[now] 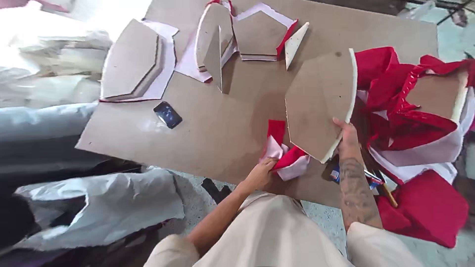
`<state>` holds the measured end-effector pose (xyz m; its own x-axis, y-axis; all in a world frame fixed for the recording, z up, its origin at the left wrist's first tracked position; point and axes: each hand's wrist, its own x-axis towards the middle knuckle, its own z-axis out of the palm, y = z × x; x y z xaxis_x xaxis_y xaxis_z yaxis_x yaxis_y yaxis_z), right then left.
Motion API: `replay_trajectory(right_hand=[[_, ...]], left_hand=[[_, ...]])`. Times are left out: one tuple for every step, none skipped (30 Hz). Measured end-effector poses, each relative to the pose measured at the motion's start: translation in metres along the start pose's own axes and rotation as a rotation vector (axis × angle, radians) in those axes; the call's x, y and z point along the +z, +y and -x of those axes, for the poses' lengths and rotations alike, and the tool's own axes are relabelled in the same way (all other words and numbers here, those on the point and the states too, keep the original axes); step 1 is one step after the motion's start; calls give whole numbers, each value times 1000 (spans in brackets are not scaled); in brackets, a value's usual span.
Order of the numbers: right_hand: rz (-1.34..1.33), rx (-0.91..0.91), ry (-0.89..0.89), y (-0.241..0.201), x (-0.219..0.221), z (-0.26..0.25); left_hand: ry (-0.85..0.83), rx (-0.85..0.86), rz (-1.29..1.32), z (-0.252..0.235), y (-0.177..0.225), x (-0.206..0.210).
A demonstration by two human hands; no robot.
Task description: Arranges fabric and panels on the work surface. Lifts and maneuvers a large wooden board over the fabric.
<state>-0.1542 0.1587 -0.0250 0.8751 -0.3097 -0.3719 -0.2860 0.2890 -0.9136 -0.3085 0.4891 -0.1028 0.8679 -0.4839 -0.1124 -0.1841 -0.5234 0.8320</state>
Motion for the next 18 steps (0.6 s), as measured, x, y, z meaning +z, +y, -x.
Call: replay_trajectory(right_hand=[[24, -1, 35, 6, 9, -3], [43, -3, 58, 13, 15, -5], [38, -2, 66, 23, 18, -5], [17, 7, 65, 34, 22, -5], [-5, 26, 67, 44, 25, -4], [-13, 65, 92, 56, 27, -2], [-9, 115, 136, 68, 29, 0], [5, 178, 192, 80, 30, 1], [32, 231, 238, 91, 30, 2], [71, 238, 256, 96, 31, -2], [127, 209, 263, 100, 31, -3], [182, 172, 275, 104, 28, -1], [207, 138, 286, 109, 26, 0], [199, 117, 297, 112, 25, 1], [181, 106, 316, 115, 25, 4], [162, 97, 332, 114, 26, 6], [150, 87, 341, 109, 28, 7], [146, 72, 351, 103, 29, 8]], left_hand=[[31, -20, 88, 24, -2, -20], [82, -51, 156, 50, -6, -41], [132, -82, 200, 77, -15, -65], [177, -120, 233, 101, -28, -92], [224, -169, 276, 126, -42, -118], [267, -223, 326, 153, -57, -140], [286, -274, 396, 179, -73, -159], [280, -328, 475, 206, -88, -177], [246, -386, 553, 233, -100, -192], [210, -456, 605, 254, -110, -203], [165, -548, 624, 276, -117, -209], [101, -660, 601, 299, -124, -209], [29, -772, 522, 319, -132, -207], [-47, -881, 409, 336, -142, -201], [-124, -985, 280, 353, -152, -192], [-193, -1067, 145, 368, -162, -181], [-232, -1133, 27, 378, -168, -169], [-242, -1179, -75, 379, -166, -162]])
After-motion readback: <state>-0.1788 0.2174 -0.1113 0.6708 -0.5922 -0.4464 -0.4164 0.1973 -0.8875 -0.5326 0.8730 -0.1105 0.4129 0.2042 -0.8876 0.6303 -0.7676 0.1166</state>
